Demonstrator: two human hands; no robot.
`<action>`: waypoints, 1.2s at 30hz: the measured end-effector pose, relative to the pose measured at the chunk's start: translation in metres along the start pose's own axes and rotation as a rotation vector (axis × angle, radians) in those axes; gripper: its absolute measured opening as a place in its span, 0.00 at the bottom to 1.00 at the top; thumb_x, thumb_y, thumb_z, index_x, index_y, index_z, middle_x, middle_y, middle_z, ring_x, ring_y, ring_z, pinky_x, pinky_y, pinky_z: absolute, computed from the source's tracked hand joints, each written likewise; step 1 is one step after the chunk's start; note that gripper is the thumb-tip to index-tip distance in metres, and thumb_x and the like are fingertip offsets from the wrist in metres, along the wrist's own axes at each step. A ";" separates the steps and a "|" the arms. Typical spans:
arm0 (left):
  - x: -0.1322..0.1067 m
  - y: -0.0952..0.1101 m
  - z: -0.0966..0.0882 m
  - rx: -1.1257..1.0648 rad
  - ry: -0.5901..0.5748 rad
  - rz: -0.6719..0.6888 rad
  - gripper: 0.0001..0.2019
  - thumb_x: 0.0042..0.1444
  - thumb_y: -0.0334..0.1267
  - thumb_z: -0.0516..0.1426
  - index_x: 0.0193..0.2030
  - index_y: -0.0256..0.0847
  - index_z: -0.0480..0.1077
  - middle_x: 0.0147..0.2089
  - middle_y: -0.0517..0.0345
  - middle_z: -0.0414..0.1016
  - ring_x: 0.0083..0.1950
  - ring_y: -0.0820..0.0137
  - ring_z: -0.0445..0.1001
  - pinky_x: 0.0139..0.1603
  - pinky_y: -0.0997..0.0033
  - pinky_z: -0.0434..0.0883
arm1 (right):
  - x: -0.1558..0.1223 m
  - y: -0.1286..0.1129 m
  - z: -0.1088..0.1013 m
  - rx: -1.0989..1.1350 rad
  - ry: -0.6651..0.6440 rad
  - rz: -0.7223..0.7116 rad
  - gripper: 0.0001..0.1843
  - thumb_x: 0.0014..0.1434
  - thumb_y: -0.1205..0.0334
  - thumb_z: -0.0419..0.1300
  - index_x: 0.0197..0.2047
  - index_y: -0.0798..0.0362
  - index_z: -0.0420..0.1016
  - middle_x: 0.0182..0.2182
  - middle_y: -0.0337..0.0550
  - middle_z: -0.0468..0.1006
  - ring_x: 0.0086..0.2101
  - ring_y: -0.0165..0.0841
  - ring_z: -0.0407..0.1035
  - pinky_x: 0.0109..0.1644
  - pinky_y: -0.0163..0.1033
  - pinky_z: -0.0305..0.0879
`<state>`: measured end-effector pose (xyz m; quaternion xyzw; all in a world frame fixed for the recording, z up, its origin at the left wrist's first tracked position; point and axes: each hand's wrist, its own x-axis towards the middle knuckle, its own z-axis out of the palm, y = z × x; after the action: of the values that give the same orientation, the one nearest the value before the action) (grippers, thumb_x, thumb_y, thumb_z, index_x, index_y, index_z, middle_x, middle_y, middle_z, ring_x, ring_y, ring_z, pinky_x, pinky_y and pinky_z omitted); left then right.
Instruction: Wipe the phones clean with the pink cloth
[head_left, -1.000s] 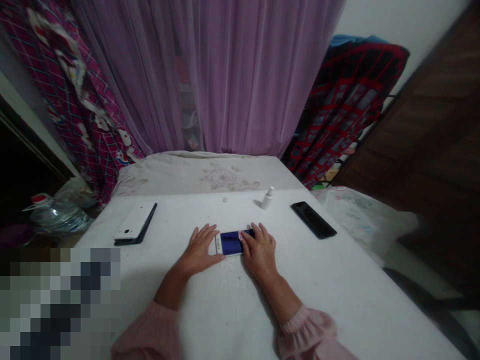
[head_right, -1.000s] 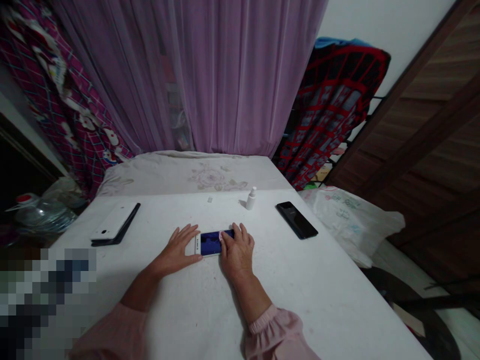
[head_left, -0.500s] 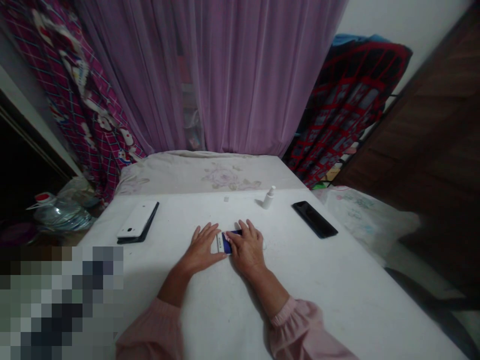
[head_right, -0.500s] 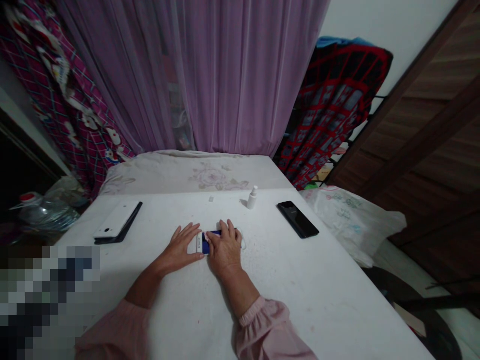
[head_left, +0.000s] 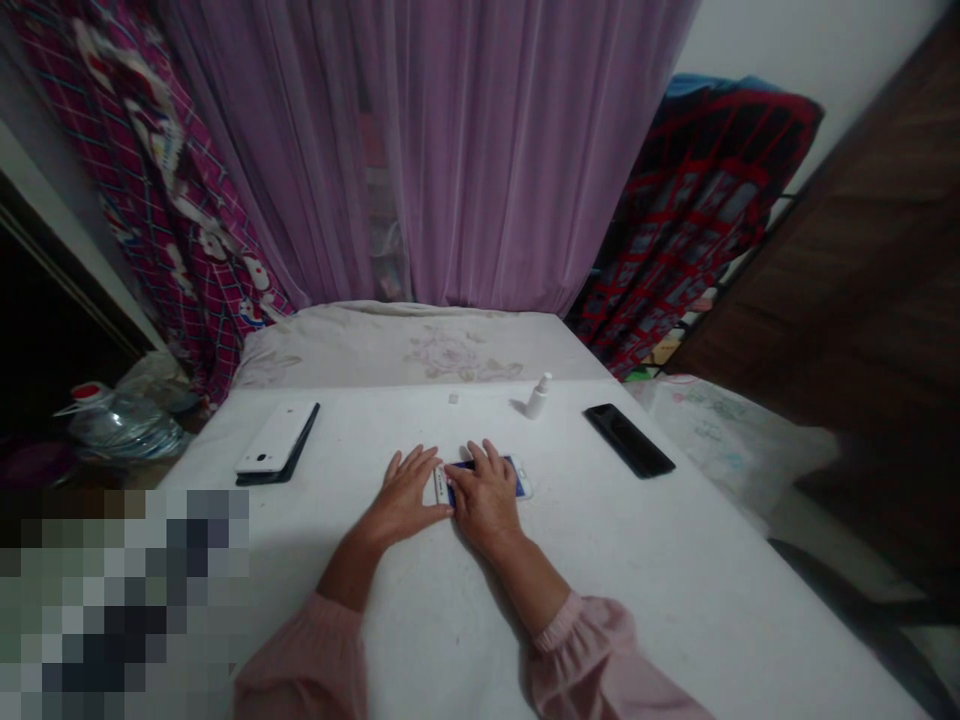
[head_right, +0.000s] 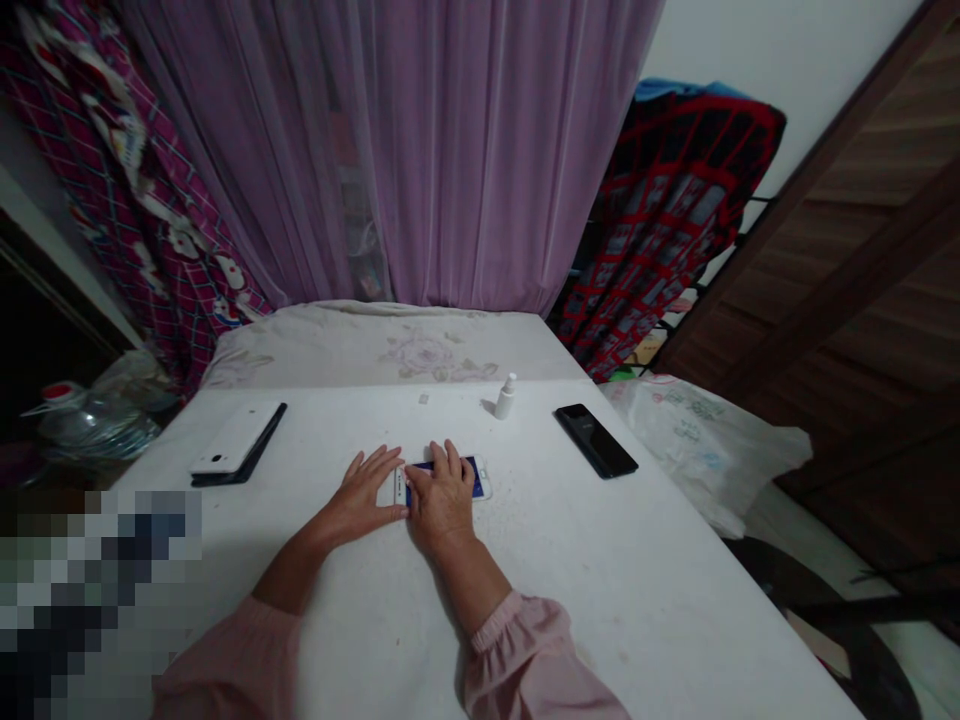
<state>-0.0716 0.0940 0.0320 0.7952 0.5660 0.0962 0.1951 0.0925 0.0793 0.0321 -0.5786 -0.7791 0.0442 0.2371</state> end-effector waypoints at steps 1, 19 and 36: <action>0.000 -0.001 0.001 -0.001 0.004 0.003 0.34 0.51 0.45 0.63 0.63 0.40 0.60 0.72 0.45 0.54 0.74 0.56 0.45 0.72 0.47 0.39 | -0.002 0.001 -0.001 0.003 0.001 -0.001 0.15 0.63 0.60 0.58 0.51 0.39 0.78 0.62 0.48 0.66 0.64 0.47 0.51 0.61 0.56 0.49; 0.000 -0.002 0.001 -0.021 0.002 0.032 0.33 0.53 0.45 0.61 0.64 0.42 0.57 0.72 0.45 0.53 0.74 0.57 0.44 0.71 0.46 0.38 | 0.004 -0.004 -0.005 -0.025 -0.013 0.018 0.14 0.64 0.60 0.56 0.49 0.40 0.79 0.62 0.50 0.66 0.64 0.49 0.51 0.60 0.58 0.50; 0.000 -0.004 0.002 0.000 -0.005 0.034 0.33 0.53 0.44 0.61 0.65 0.41 0.58 0.72 0.45 0.53 0.74 0.57 0.44 0.72 0.47 0.38 | -0.007 -0.003 0.005 0.010 0.040 0.011 0.15 0.63 0.63 0.57 0.50 0.39 0.79 0.61 0.47 0.67 0.63 0.47 0.52 0.61 0.55 0.50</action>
<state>-0.0741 0.0944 0.0287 0.8050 0.5518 0.0975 0.1950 0.0891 0.0725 0.0261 -0.5823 -0.7710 0.0380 0.2552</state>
